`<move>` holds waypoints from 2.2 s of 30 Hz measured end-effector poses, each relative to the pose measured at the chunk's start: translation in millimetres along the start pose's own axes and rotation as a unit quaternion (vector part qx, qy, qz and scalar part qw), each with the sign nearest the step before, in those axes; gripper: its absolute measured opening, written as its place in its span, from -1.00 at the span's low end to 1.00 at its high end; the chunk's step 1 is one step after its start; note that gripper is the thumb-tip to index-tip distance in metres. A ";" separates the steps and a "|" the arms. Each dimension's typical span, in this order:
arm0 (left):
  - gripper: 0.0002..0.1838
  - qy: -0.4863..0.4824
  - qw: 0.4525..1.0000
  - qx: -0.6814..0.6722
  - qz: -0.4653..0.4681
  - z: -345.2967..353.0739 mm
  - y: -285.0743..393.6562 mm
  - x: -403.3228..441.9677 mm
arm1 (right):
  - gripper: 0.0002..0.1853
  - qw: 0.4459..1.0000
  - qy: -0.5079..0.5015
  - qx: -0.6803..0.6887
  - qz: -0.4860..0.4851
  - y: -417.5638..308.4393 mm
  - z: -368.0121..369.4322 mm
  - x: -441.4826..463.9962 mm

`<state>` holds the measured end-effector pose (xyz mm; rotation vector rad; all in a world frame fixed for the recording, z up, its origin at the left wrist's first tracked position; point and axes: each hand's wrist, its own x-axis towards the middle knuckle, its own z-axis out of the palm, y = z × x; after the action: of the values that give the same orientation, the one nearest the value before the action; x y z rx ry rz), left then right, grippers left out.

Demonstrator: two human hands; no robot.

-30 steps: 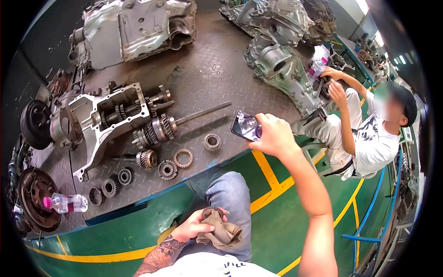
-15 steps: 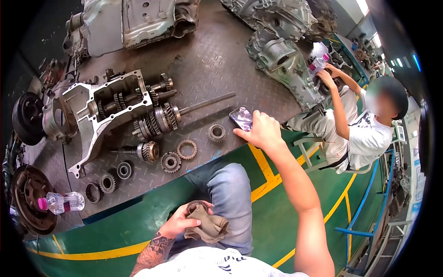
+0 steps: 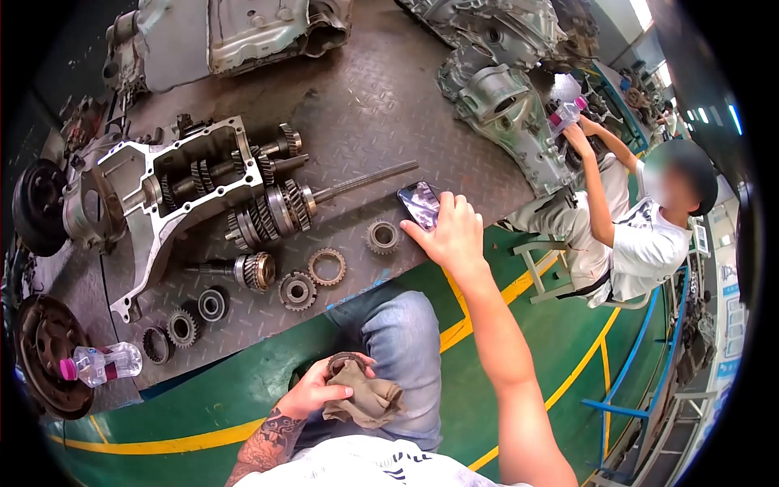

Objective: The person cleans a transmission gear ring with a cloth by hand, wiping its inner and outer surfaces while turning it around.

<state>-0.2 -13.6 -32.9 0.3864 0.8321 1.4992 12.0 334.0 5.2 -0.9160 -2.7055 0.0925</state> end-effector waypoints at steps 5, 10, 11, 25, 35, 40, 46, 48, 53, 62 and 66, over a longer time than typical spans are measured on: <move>-0.37 0.010 1.000 -0.013 0.001 -4.2 3.0 3.0 | -0.21 0.999 -0.025 -0.005 0.026 -5.7 -2.5 -2.3; -0.37 0.009 1.000 -0.019 -0.002 -7.1 4.4 8.6 | -0.22 0.999 -0.025 -0.004 0.028 -8.0 -0.8 -5.8; -0.37 0.007 1.000 -0.022 -0.002 -7.8 4.5 9.7 | -0.22 0.999 -0.023 -0.004 0.029 -8.8 0.3 -6.4; -0.35 0.076 0.997 -0.014 -0.011 -7.3 9.8 1.1 | -0.34 0.939 0.153 0.309 0.020 -13.5 -43.6 -81.1; -0.36 0.259 0.936 0.071 0.226 19.4 18.5 -11.7 | -0.25 0.614 -0.233 0.754 0.001 -110.0 18.6 -198.2; -0.33 0.289 0.915 0.156 0.236 17.4 6.2 -8.5 | -0.45 0.564 -0.247 0.785 0.071 -112.4 47.1 -208.6; -0.20 0.269 0.916 0.179 0.236 28.2 -2.7 -2.6 | -0.53 0.528 -0.259 0.803 0.093 -101.5 50.7 -216.1; -0.19 0.256 0.918 0.184 0.241 38.9 0.0 -1.2 | -0.55 0.513 -0.257 0.812 0.104 -99.8 49.3 -217.0; -0.16 0.243 0.912 0.182 0.276 38.6 -8.0 -0.7 | -0.53 0.463 -0.290 0.828 0.127 -101.7 51.2 -214.2; -0.34 0.331 0.853 -0.022 0.403 23.3 -23.3 6.8 | -0.50 0.269 -0.343 0.892 0.125 -115.2 58.7 -226.1; -0.33 0.312 0.790 0.045 0.526 23.5 10.9 -8.6 | -0.68 0.296 -0.357 0.862 0.205 -118.3 73.5 -228.9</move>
<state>9.3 -14.9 -7.4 0.4600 1.3123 2.7345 95.4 103.7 -103.5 -0.4881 -0.7511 3.0661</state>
